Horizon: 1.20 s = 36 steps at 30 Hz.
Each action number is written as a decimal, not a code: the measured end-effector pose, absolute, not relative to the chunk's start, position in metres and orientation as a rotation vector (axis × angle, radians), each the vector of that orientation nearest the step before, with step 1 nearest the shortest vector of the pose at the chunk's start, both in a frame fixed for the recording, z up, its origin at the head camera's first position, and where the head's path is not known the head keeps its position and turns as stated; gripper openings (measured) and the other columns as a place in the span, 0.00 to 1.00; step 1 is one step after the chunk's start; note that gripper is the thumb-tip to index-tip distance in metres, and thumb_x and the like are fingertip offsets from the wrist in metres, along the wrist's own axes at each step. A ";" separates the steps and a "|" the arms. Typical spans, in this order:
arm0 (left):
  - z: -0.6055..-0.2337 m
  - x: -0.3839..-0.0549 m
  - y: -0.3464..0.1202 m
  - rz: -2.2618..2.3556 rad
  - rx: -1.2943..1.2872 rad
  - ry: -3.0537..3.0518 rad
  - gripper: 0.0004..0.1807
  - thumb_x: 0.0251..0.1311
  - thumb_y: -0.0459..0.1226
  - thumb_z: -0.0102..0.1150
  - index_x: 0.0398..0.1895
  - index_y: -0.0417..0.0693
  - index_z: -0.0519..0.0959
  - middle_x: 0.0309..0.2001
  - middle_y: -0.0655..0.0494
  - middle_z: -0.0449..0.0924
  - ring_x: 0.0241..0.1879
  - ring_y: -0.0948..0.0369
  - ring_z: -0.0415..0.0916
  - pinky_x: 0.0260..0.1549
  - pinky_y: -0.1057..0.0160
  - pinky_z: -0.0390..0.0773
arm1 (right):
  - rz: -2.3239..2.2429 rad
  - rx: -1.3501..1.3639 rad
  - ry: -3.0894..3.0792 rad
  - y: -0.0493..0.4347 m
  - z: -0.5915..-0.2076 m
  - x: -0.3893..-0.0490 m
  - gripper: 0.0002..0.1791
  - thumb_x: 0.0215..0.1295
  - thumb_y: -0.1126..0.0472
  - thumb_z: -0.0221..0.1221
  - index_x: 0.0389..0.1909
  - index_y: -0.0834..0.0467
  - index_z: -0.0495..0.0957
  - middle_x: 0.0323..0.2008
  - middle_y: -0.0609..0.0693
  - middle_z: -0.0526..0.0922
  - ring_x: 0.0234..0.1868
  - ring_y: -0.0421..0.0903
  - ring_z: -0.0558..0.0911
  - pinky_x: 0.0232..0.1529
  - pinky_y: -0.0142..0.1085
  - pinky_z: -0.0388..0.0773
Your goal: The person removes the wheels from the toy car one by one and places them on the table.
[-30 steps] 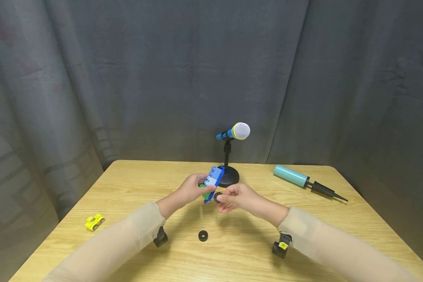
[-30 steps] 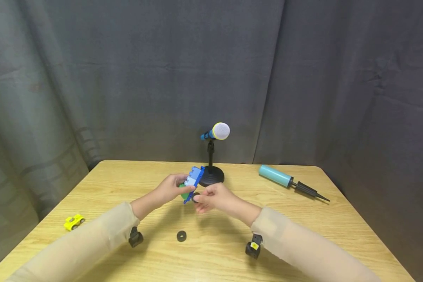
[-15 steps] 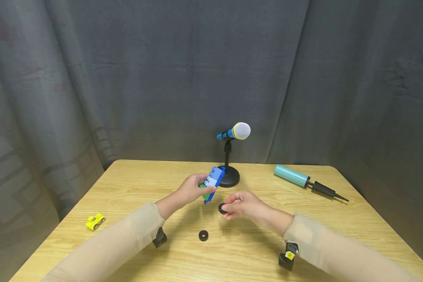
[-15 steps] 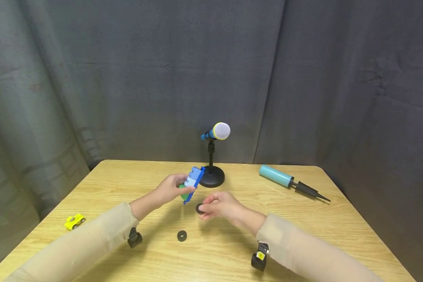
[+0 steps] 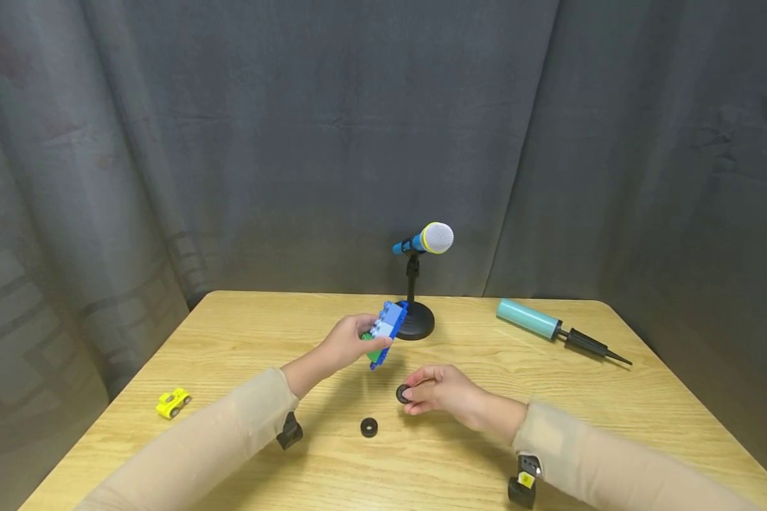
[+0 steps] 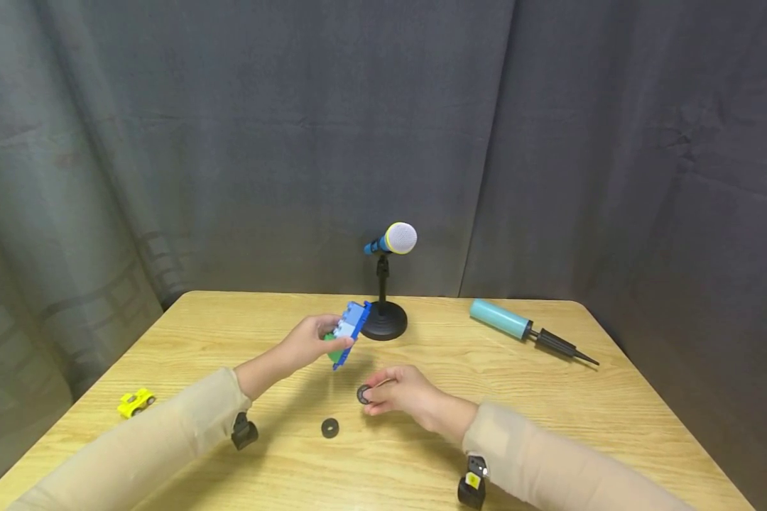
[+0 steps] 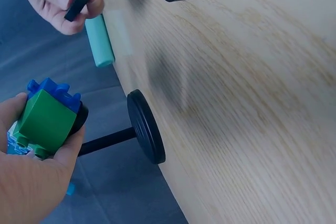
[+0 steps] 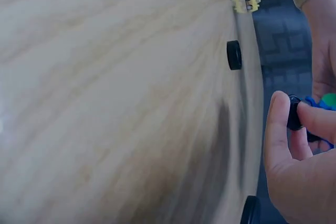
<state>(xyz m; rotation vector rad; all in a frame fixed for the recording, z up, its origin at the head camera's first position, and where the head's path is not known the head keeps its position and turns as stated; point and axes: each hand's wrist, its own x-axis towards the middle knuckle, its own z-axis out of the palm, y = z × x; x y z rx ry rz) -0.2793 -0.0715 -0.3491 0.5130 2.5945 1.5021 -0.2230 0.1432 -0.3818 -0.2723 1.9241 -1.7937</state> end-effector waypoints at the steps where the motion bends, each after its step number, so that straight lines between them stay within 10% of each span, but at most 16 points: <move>1: -0.349 -0.279 -0.072 1.503 0.514 2.593 0.26 0.61 0.41 0.65 0.59 0.37 0.75 0.50 0.48 0.83 0.51 0.56 0.80 0.54 0.53 0.77 | -1.787 -0.264 1.931 0.143 -0.383 -0.222 0.14 0.64 0.70 0.58 0.48 0.73 0.73 0.38 0.56 0.86 0.34 0.43 0.86 0.43 0.34 0.82; 36: -0.351 -0.279 -0.072 1.509 0.503 2.565 0.27 0.60 0.41 0.66 0.59 0.36 0.74 0.50 0.47 0.83 0.50 0.56 0.80 0.54 0.54 0.77 | -1.581 -0.257 2.106 0.134 -0.404 -0.211 0.09 0.60 0.72 0.61 0.41 0.72 0.81 0.31 0.56 0.85 0.24 0.39 0.84 0.35 0.33 0.83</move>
